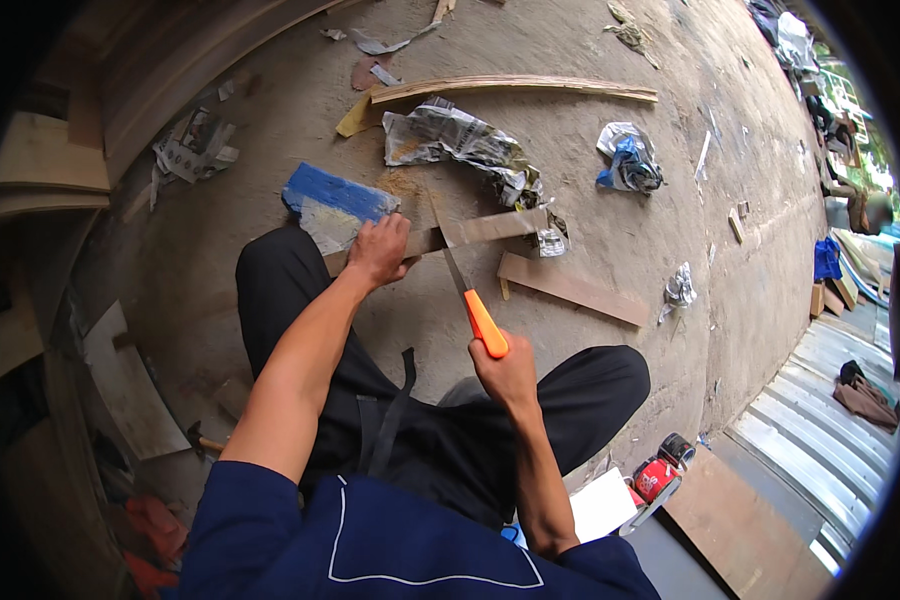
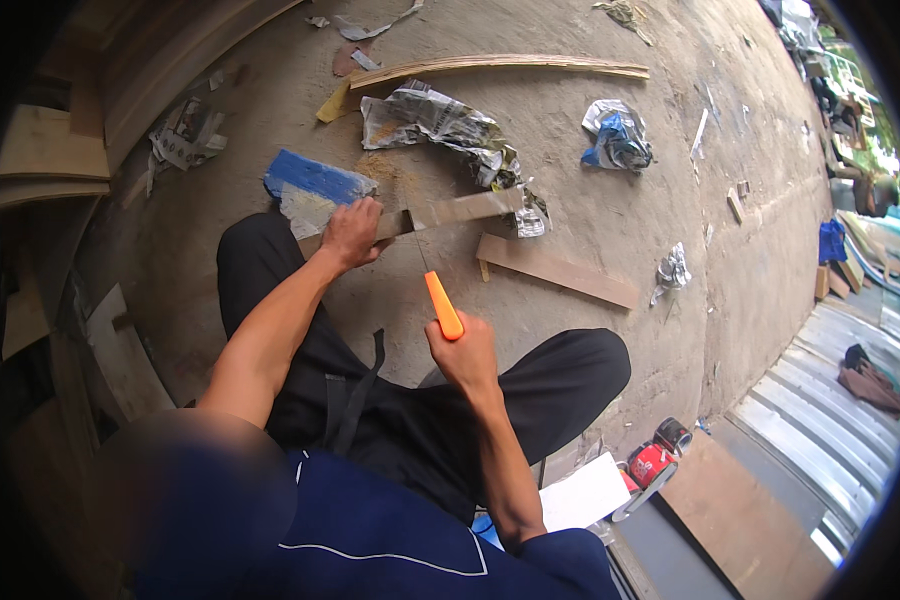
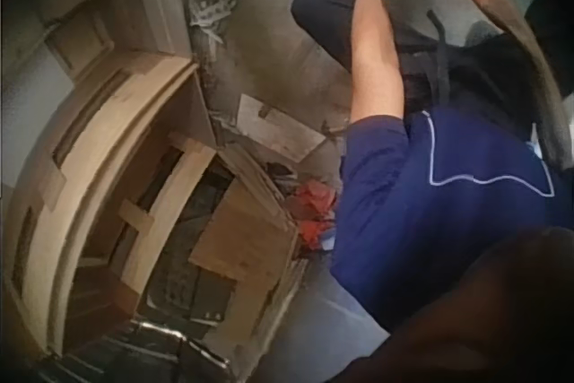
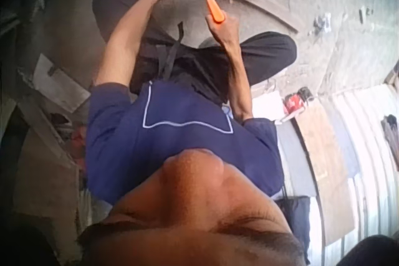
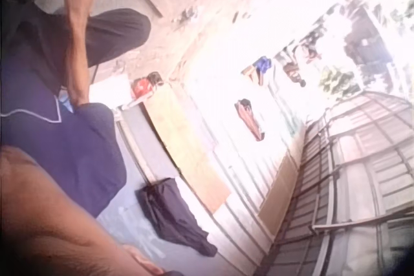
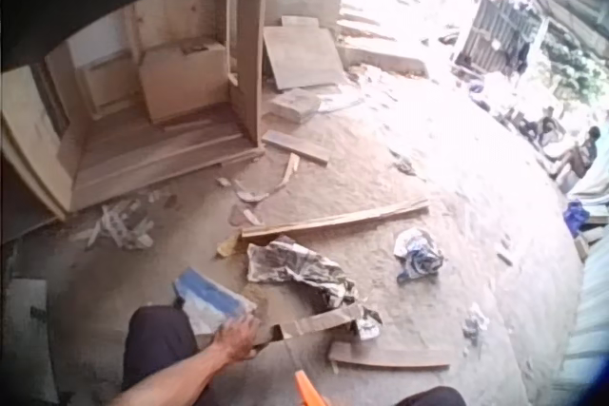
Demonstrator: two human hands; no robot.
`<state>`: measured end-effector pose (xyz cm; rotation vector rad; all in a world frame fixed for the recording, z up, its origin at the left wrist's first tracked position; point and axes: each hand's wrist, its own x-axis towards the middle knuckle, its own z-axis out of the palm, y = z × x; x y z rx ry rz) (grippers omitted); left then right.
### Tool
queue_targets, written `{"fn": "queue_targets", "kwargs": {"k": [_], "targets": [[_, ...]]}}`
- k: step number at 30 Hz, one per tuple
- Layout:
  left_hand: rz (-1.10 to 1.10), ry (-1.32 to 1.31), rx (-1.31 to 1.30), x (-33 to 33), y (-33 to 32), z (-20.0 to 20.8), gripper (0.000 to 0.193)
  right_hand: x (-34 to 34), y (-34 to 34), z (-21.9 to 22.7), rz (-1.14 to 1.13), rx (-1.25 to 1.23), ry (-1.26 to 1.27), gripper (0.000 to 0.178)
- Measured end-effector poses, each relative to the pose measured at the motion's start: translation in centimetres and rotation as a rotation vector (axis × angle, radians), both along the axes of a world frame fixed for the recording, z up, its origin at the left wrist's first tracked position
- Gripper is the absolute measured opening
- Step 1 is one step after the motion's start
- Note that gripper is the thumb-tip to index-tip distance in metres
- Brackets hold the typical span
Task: The person sits on the floor and uses a hand saw to cut a small piece of wood. They hold the wood steady with one hand and saw with the other, producing sawdust as they work.
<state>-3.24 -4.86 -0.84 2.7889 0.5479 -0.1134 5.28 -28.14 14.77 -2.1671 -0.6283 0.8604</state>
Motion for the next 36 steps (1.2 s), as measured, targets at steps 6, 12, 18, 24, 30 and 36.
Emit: {"fn": "queue_targets", "kwargs": {"k": [6, 12, 18, 24, 30, 36], "targets": [[0.029, -0.012, 0.049, 0.4, -0.2, 0.4, 0.056, -1.9, 0.5, -0.4, -0.058, 0.014, -0.072, 0.021], [0.121, -0.005, 0.024, 1.4, -0.5, 0.1, 0.055, -1.5, -0.2, -0.9, -0.065, 0.005, -0.045, 0.02], [0.176, -0.043, 0.005, 1.0, 0.2, 0.0, 0.056, -1.0, -4.1, 3.0, -0.026, 0.004, 0.022, 0.016], [0.19, -0.062, -0.054, 1.7, 0.7, 0.1, 0.055, 1.6, 1.1, -1.3, 0.033, 0.021, -0.075, 0.023], [0.184, -0.028, -0.009, 1.1, 0.2, 0.2, 0.055, -0.1, -3.4, 3.6, 0.0, 0.002, -0.015, 0.023], [0.192, -0.006, 0.019, 1.7, -0.1, -0.1, 0.055, 1.3, -0.5, -1.5, 0.049, 0.016, -0.091, 0.023]]}}
